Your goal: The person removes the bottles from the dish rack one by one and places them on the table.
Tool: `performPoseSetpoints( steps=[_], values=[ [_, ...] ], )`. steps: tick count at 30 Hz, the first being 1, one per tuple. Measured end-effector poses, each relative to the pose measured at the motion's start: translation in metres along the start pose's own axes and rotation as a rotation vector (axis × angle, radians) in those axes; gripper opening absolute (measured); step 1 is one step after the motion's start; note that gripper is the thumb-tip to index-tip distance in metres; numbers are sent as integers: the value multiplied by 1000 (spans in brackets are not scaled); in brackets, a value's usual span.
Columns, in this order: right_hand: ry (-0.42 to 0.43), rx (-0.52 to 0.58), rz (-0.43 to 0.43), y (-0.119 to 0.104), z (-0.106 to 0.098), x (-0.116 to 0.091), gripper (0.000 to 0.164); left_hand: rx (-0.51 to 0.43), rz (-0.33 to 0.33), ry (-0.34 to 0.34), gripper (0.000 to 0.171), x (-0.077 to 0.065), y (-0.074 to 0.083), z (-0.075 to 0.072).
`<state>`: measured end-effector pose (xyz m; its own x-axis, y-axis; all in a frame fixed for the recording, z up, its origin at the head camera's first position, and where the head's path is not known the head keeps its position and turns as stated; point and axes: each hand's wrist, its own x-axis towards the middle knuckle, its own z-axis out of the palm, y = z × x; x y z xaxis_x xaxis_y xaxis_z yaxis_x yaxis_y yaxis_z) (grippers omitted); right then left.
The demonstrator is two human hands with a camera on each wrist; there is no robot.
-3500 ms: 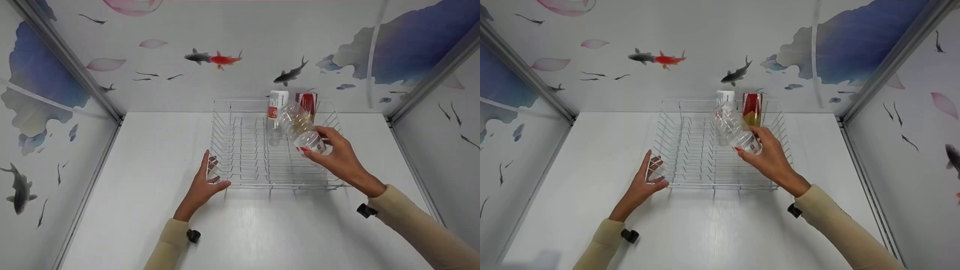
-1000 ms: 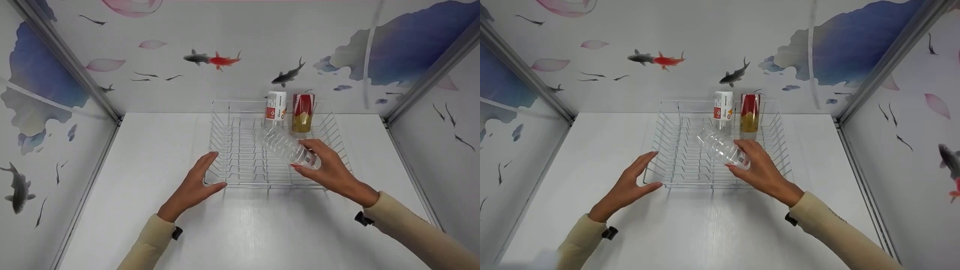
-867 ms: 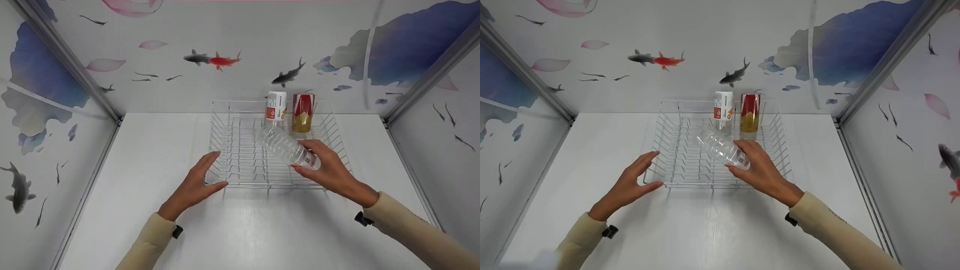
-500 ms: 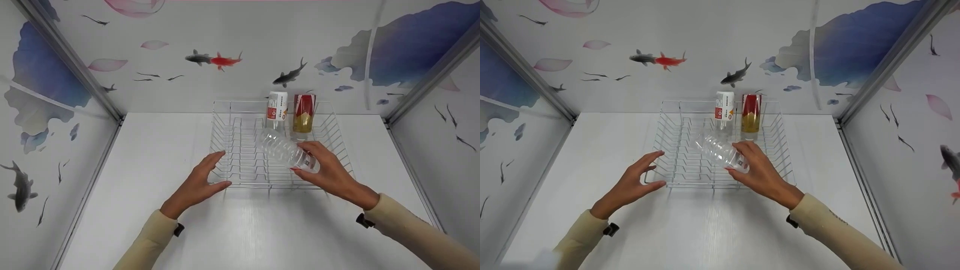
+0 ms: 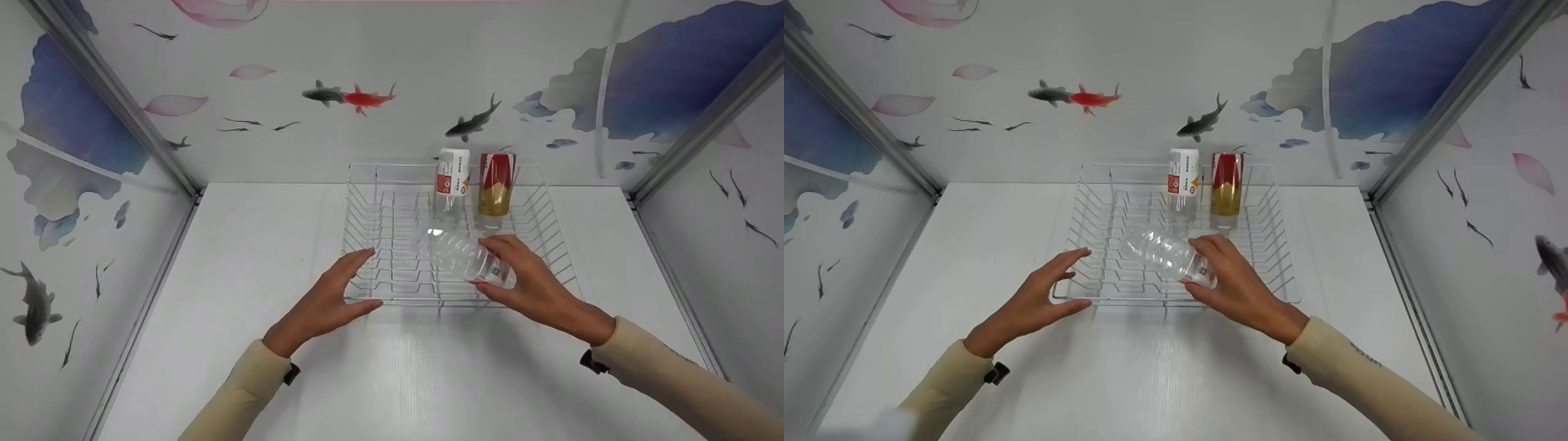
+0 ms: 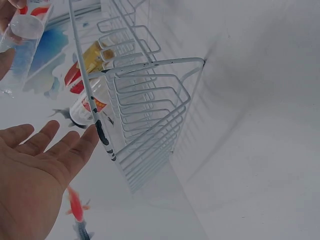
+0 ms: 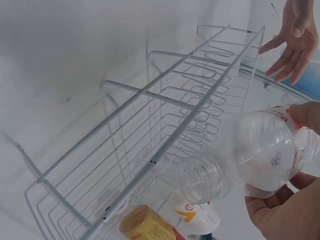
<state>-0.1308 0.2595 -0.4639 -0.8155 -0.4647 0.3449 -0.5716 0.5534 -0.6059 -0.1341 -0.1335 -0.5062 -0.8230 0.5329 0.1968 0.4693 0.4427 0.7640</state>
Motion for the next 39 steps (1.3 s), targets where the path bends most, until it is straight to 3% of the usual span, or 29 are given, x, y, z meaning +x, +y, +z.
performPoseSetpoints(
  steps=[11,22,33,39],
  values=[
    [-77,-36,25,-6,2,-4,71,20,50,-37,90,6,10,0],
    [-119,-67,-5,-6,4,-8,71,69,80,-76,89,11,16,4],
    [-158,-77,-22,-8,5,-12,72,49,84,-104,95,18,26,9],
    [-160,-97,-74,-8,5,-15,72,40,106,-121,93,21,30,11]
  ],
)
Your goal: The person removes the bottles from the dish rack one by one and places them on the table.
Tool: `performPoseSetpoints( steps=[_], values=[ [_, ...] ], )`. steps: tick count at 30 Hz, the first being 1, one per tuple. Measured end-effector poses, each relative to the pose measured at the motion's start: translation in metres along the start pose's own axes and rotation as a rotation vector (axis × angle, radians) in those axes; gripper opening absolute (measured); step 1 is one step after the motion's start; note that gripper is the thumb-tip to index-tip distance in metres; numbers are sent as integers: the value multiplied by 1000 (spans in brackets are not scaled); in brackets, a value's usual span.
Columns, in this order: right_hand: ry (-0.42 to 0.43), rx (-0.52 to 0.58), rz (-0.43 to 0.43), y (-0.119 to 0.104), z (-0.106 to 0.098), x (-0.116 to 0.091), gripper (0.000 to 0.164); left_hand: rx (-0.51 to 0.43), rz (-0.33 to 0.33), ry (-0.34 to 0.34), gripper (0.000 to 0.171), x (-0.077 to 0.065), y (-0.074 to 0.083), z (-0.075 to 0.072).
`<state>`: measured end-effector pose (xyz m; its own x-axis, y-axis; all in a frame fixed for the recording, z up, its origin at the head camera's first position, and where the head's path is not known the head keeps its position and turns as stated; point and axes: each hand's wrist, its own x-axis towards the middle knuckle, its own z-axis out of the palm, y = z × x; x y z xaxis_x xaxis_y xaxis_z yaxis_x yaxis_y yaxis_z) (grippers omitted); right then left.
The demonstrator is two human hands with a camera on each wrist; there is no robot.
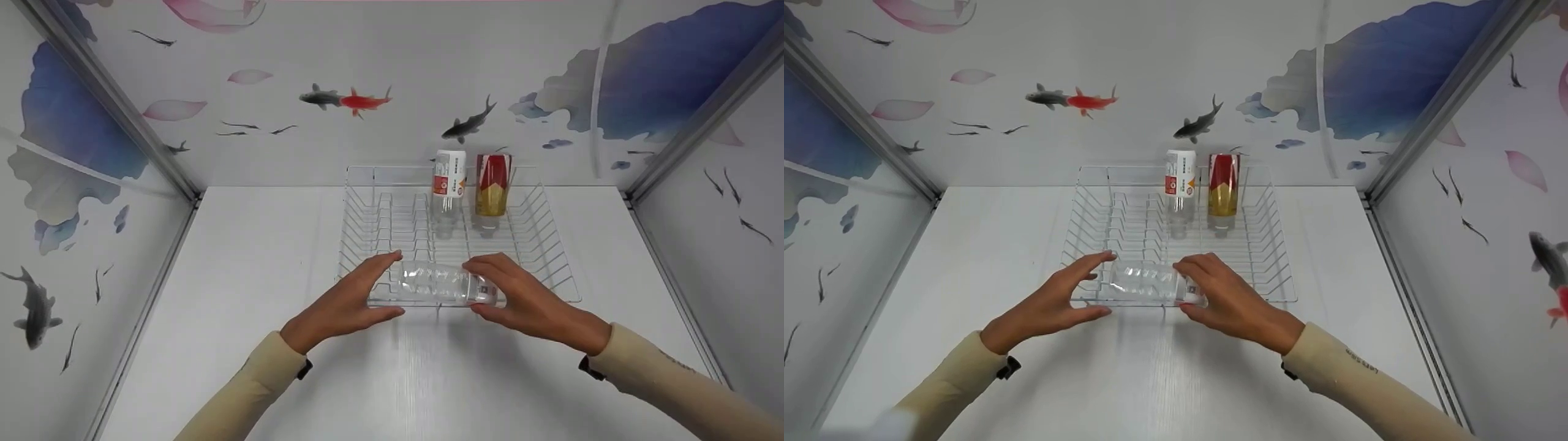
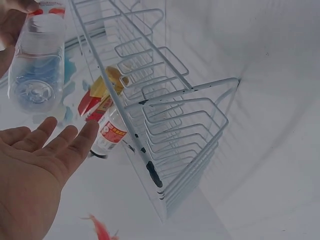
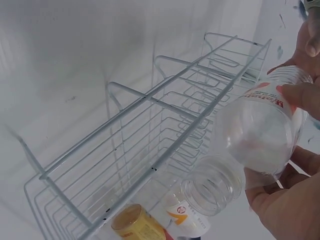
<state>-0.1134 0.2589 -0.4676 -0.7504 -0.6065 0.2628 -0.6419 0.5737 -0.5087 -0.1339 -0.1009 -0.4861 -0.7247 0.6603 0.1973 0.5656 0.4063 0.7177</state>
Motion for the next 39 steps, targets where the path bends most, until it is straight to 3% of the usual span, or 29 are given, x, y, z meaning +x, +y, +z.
performPoseSetpoints(
  steps=[7,25,32,39],
  values=[
    [-39,1,2,-3,1,2,73,-6,27,-23,90,5,3,2],
    [-93,1,-26,-8,3,8,71,-186,-70,-137,87,20,10,11],
    [-76,18,-88,-8,2,8,70,-151,-71,-156,83,26,13,10],
    [-106,20,-82,-10,0,9,69,-135,-71,-164,80,30,16,12]
  ],
)
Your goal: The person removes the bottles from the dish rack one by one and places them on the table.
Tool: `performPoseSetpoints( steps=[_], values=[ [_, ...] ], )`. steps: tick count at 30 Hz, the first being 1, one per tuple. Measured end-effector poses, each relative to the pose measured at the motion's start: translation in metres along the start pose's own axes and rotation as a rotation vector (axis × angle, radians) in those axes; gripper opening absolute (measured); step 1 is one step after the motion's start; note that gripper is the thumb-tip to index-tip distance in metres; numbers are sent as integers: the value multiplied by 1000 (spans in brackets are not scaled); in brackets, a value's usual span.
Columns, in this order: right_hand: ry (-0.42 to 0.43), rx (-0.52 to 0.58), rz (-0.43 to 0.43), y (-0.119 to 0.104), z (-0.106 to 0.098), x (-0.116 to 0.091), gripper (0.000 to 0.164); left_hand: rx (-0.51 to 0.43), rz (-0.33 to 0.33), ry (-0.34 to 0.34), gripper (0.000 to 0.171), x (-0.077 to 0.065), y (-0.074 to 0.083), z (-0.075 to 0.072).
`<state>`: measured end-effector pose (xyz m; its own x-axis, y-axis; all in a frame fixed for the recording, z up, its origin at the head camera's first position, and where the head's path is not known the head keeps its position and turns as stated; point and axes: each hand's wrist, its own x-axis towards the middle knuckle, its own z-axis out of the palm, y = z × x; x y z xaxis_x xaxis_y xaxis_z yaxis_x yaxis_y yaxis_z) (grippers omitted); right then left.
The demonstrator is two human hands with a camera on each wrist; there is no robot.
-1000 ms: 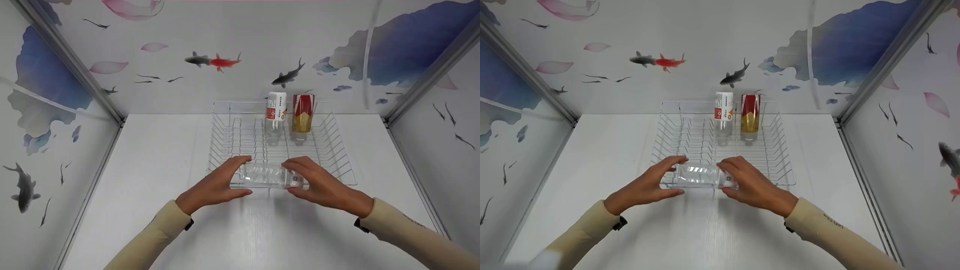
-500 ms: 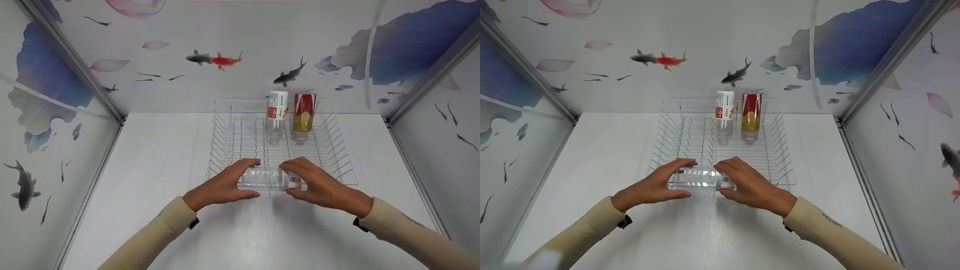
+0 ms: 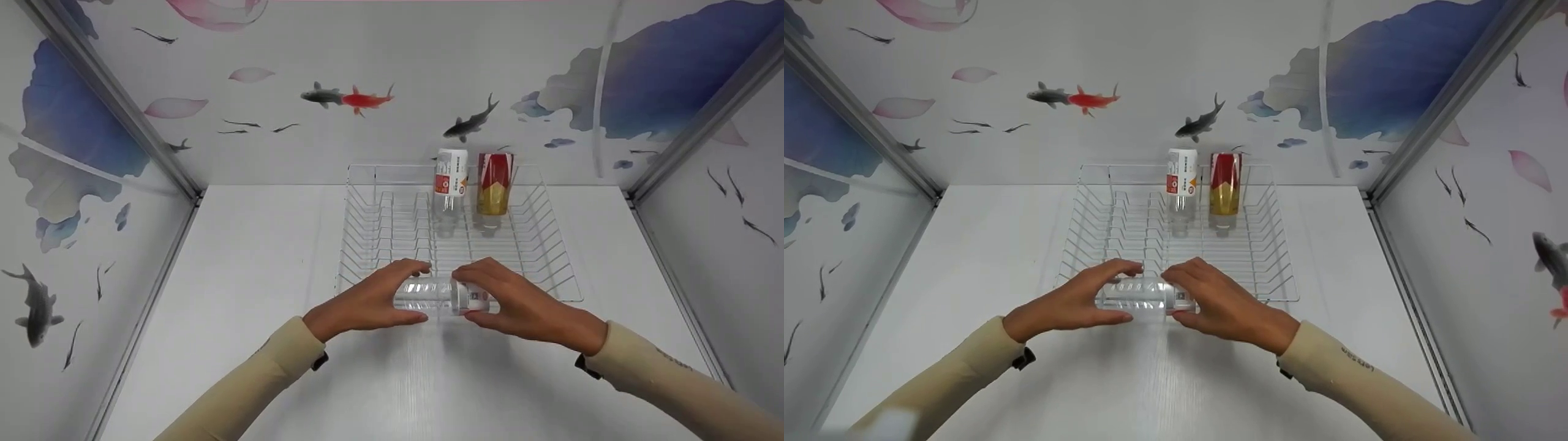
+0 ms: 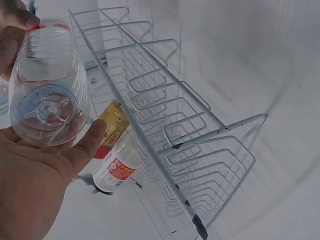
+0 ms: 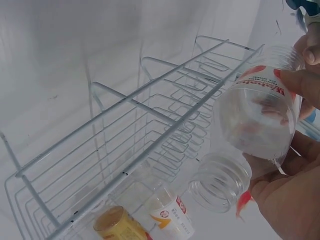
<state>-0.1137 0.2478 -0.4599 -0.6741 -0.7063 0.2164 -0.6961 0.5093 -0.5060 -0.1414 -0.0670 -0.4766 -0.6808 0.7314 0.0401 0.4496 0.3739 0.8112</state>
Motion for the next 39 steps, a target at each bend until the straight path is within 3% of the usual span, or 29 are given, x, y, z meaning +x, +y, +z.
performPoseSetpoints(
  steps=[6,18,39],
  values=[
    [-35,-9,2,-2,-1,4,69,21,-3,-22,81,2,1,3],
    [-52,-23,-6,-4,1,6,69,137,112,-29,73,6,6,7],
    [-66,-38,9,-7,-1,11,70,215,79,-6,68,9,6,9]
  ],
)
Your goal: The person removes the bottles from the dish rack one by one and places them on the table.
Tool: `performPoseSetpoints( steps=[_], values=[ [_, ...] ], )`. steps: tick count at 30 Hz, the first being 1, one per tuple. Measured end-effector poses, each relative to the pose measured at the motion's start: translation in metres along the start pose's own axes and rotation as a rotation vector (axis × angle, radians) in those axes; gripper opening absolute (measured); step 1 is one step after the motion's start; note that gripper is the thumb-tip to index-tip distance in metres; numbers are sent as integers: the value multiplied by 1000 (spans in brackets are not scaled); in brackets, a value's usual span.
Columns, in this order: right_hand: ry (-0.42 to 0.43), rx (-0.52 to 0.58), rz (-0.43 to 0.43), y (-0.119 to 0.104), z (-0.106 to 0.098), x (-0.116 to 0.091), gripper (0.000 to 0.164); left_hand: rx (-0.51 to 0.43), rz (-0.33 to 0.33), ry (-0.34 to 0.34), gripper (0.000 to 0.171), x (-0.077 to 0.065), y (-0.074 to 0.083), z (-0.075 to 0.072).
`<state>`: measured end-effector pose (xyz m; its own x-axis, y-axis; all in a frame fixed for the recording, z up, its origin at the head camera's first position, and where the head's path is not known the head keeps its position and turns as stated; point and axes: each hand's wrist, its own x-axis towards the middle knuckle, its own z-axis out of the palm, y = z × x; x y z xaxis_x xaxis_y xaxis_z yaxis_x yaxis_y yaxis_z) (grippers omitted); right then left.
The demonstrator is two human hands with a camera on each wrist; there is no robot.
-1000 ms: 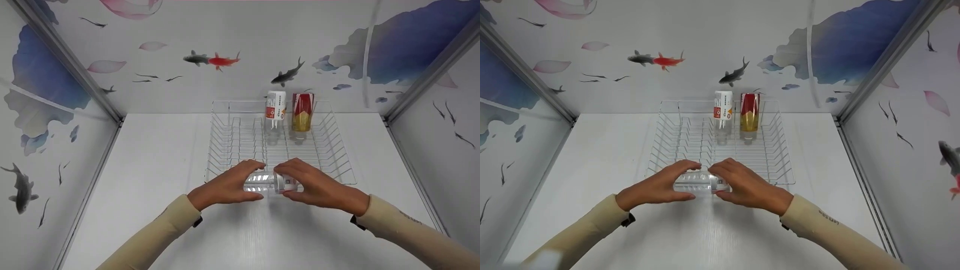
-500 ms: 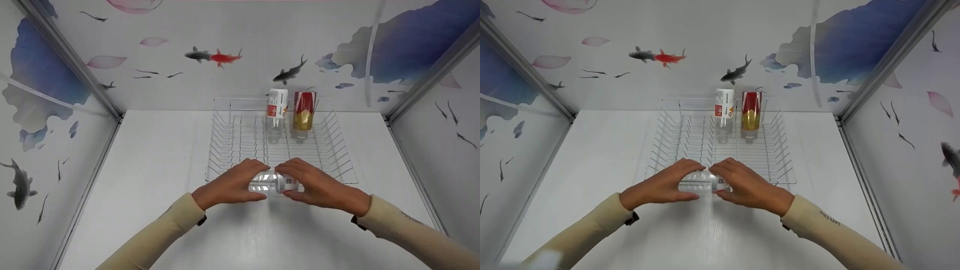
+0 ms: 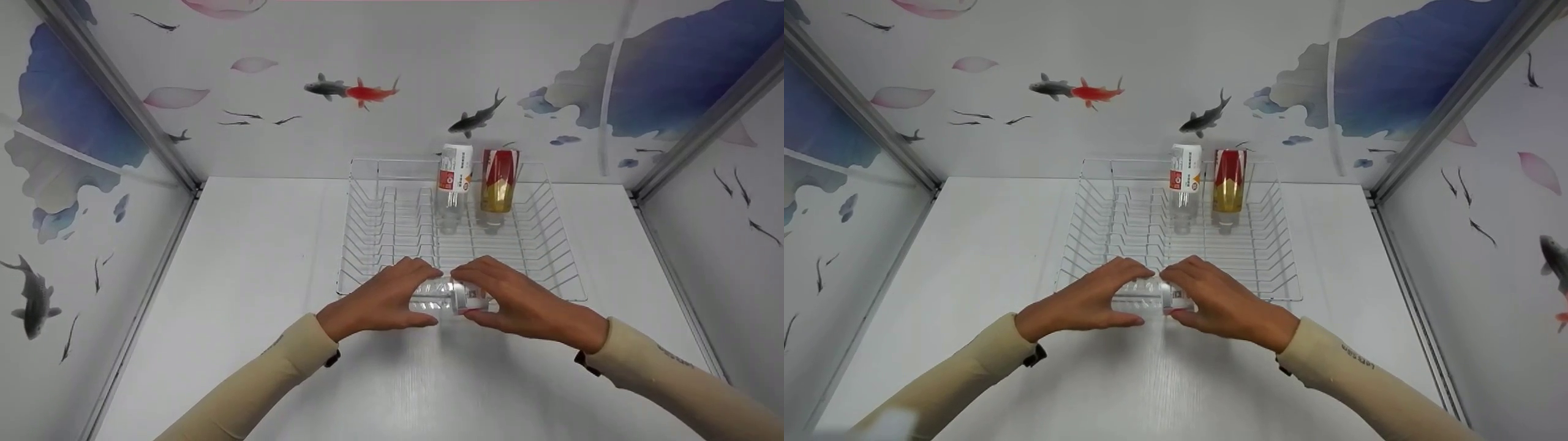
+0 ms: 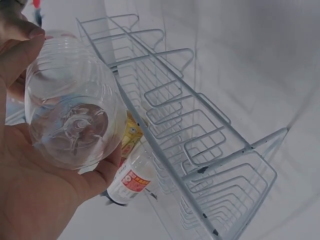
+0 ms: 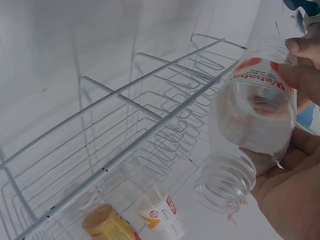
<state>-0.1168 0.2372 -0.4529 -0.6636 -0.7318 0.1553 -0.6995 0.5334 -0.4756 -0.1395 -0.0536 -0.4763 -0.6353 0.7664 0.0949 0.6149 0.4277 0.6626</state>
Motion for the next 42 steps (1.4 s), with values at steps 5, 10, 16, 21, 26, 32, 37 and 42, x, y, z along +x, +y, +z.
performPoseSetpoints(
  steps=[5,10,16,21,26,32,37,42],
  values=[
    [7,-4,-24,-1,-1,0,70,59,-19,-7,71,1,3,0],
    [36,-16,-63,-1,-1,-1,68,98,-24,-8,68,3,6,1],
    [48,-20,-83,-1,-1,-2,67,86,-20,0,59,2,9,0],
    [40,-23,-93,-1,-4,-3,66,55,-12,-7,55,1,9,-2],
    [60,-26,-83,-3,-11,-6,62,21,7,0,56,-3,8,-6],
    [136,-32,-9,-6,-28,-6,58,-62,-2,24,59,-11,3,-11],
    [238,-22,-30,-4,-45,-3,56,-127,-9,76,59,-18,-1,-16],
    [320,-13,-47,-3,-57,-2,58,-180,-14,127,60,-24,-5,-22]
  ],
)
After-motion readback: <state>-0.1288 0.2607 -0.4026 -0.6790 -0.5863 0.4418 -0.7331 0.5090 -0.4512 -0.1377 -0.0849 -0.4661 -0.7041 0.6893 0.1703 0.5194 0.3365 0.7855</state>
